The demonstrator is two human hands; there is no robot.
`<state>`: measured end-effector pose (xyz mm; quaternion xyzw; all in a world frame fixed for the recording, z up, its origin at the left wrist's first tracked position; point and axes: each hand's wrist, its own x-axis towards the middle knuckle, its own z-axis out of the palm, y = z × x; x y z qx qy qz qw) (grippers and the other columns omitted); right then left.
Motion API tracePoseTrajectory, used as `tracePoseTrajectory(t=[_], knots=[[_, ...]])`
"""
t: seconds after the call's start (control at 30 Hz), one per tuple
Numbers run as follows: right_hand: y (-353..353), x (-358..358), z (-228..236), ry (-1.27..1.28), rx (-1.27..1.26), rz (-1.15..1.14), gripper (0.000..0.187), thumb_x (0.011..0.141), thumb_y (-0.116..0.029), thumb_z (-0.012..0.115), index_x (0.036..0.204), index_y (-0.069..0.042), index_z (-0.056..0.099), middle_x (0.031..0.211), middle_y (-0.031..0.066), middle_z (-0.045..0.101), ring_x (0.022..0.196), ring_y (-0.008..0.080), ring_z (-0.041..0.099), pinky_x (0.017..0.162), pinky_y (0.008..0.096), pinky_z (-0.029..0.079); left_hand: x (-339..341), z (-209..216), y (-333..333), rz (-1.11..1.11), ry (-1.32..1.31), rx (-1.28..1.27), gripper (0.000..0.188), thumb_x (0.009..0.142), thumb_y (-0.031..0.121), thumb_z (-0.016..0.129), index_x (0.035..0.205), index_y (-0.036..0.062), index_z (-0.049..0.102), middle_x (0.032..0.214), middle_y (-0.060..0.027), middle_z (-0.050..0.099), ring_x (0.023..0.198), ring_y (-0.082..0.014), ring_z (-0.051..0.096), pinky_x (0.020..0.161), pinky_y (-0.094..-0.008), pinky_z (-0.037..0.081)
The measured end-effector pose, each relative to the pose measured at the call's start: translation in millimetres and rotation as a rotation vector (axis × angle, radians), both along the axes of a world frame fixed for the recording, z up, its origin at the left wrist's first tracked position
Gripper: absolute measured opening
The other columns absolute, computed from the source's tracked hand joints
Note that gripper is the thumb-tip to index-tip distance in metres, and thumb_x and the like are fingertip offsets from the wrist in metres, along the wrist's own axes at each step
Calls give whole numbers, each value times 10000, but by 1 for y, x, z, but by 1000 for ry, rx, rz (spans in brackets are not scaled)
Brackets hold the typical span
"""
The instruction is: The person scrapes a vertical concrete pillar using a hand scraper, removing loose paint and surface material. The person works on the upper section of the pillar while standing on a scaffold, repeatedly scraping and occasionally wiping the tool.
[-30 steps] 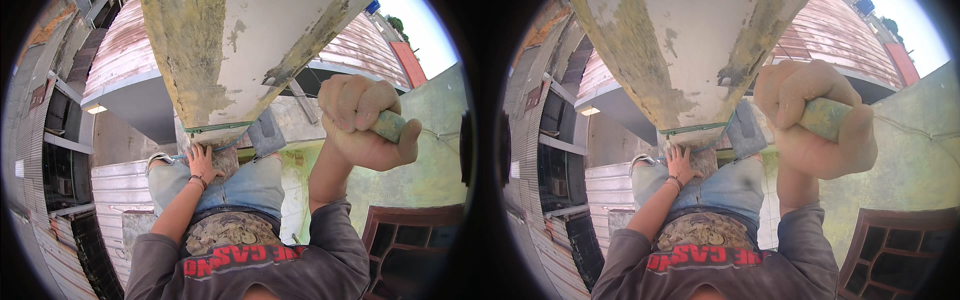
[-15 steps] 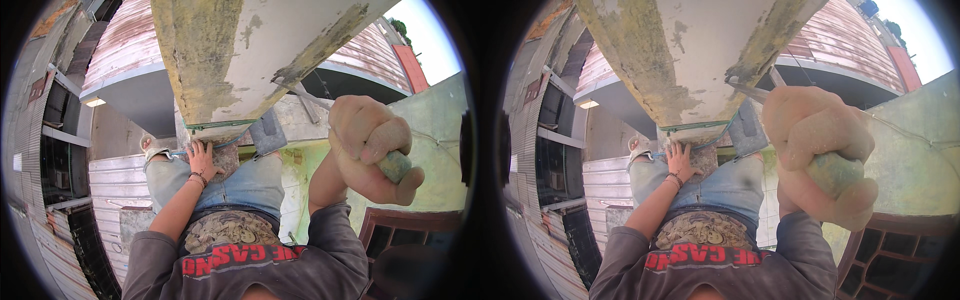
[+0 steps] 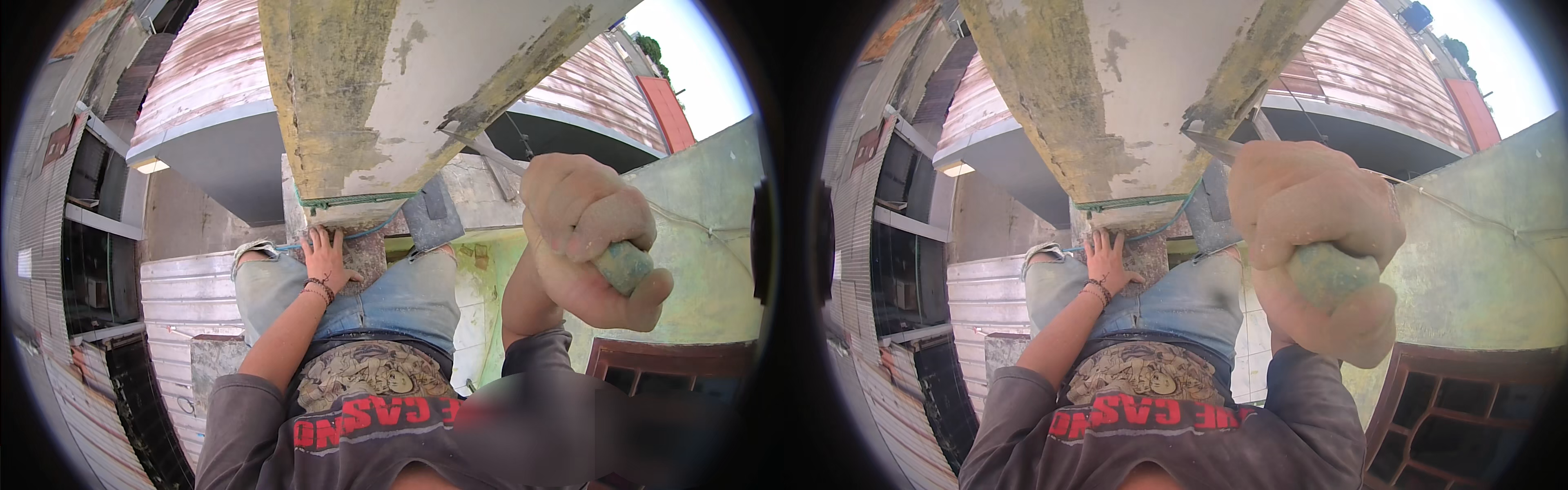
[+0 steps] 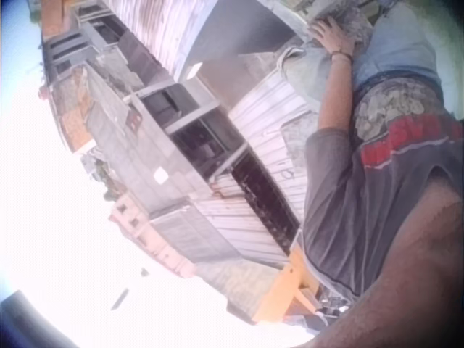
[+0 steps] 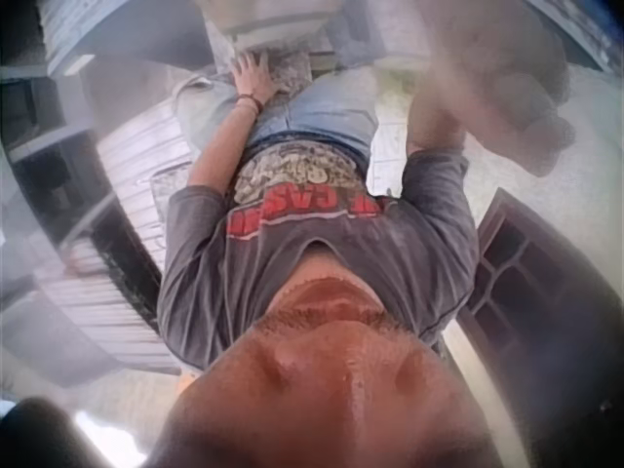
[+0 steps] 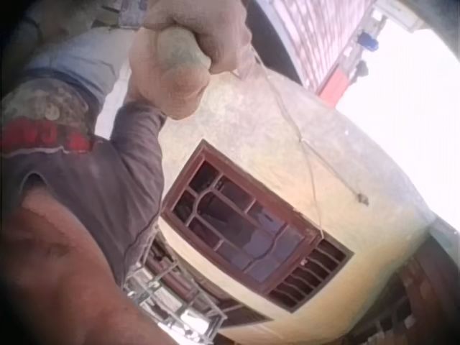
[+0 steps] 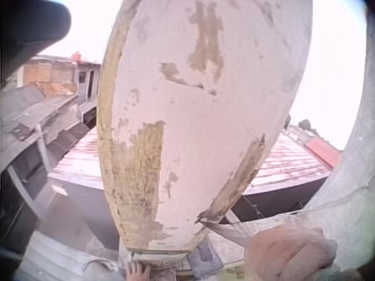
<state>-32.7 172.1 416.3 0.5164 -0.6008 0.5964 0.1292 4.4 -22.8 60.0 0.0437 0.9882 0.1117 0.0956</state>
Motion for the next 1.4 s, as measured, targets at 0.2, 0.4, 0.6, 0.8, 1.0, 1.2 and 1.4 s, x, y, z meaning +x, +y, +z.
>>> tracePoseTrajectory(t=[0.2,0.4,0.6,0.8,1.0,1.2,1.4], knots=[[0,2,0,-12,-2,-16,532,926,-558,327,780,-72,487,635,42,447,522,139,345,487,304,266,-1,1,0,15,-3,9,1164,458,624,839,1403,101,404,1433,-272,333,1380,-419,248,1100,-586,185],[-3,3,-6,3,31,-59,534,928,-556,322,787,-69,489,647,50,454,530,142,352,491,305,265,0,1,1,10,-17,-3,1174,460,639,832,1409,103,394,1433,-268,346,1382,-418,253,1098,-587,192],[-1,-3,-10,0,-24,-2,521,930,-546,326,795,-71,491,640,43,449,536,138,352,501,302,268,-2,4,0,2,-24,-3,1136,503,643,814,1398,94,383,1422,-263,357,1378,-417,259,1093,-614,189],[-3,0,-15,-23,-53,-48,525,924,-542,332,772,-65,490,631,42,439,528,142,344,494,307,259,-1,1,-1,0,6,1,1134,498,642,817,1392,96,381,1418,-265,360,1374,-418,265,1095,-616,185],[-1,0,-15,4,-70,-12,534,923,-546,334,776,-55,486,630,44,429,532,145,346,496,310,261,-1,2,-1,-7,-25,4,1118,503,638,817,1383,98,388,1431,-272,354,1375,-417,266,1096,-617,182],[-4,-2,-18,13,-43,-42,535,922,-562,334,772,-70,484,631,41,438,523,143,351,489,308,261,0,1,-1,3,-22,7,1109,511,634,815,1384,98,393,1439,-273,347,1378,-417,263,1099,-612,178],[-4,5,-8,69,-13,16,535,913,-577,359,772,-77,491,628,34,450,511,141,359,483,299,259,0,1,-1,6,-37,-7,1125,512,632,815,1405,98,386,1439,-267,342,1380,-413,261,1102,-603,179]])
